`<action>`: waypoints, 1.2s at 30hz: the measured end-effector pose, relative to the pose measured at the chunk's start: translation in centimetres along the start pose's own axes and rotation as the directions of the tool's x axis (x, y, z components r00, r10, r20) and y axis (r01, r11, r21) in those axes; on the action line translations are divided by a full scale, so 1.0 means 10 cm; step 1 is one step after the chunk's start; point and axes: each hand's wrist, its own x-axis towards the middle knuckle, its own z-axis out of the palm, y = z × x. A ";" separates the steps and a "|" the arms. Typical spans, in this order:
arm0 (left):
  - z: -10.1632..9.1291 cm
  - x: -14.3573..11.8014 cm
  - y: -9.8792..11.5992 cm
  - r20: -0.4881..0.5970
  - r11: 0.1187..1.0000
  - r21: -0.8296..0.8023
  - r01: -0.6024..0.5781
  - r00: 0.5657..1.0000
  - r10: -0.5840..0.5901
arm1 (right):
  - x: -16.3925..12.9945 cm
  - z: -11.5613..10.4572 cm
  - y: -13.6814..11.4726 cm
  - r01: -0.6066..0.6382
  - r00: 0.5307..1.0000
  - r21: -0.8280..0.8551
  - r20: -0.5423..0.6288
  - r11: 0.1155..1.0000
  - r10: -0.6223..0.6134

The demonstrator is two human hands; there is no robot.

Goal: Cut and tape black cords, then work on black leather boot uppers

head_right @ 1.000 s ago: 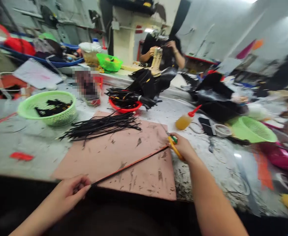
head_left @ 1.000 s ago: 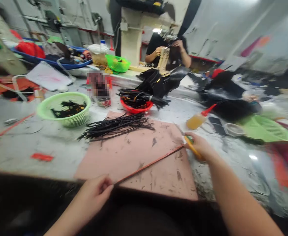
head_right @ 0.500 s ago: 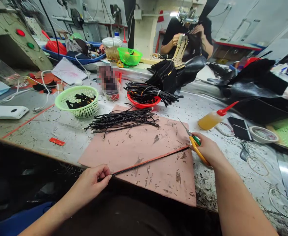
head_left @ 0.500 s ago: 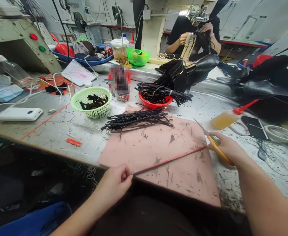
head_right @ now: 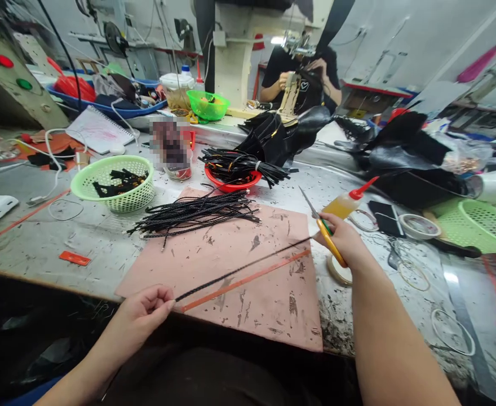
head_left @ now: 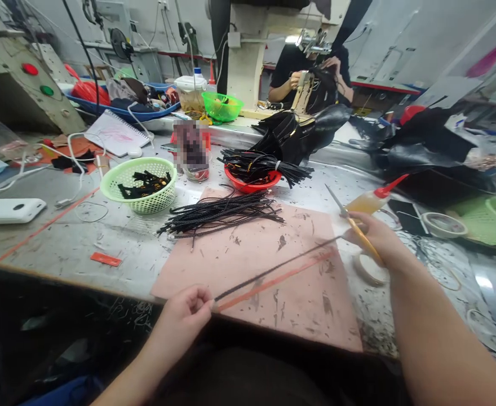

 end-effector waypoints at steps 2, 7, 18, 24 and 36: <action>0.01 0.07 0.03 -0.047 0.992 -0.122 0.024 0.998 -0.030 | 0.16 -0.02 -0.10 -0.013 1.000 -0.022 -0.022 1.000 0.012; 0.13 0.12 0.17 -0.178 0.948 -0.315 0.052 0.978 -0.113 | 0.62 0.10 -0.28 -0.099 0.994 -0.162 -0.057 0.982 0.091; 0.08 0.19 0.09 -0.017 0.797 -0.565 0.213 0.963 -0.270 | 0.16 -0.16 0.13 -0.141 0.988 -0.091 0.049 0.986 0.145; 0.25 0.16 0.23 0.027 0.819 -0.557 0.137 0.989 -0.147 | -0.51 0.11 0.24 -0.033 0.995 0.354 -0.074 0.935 0.063; 0.61 -0.08 0.46 0.103 0.801 -0.598 -0.022 0.989 0.104 | -1.28 1.17 -1.06 0.081 0.971 0.993 -0.058 0.089 -0.233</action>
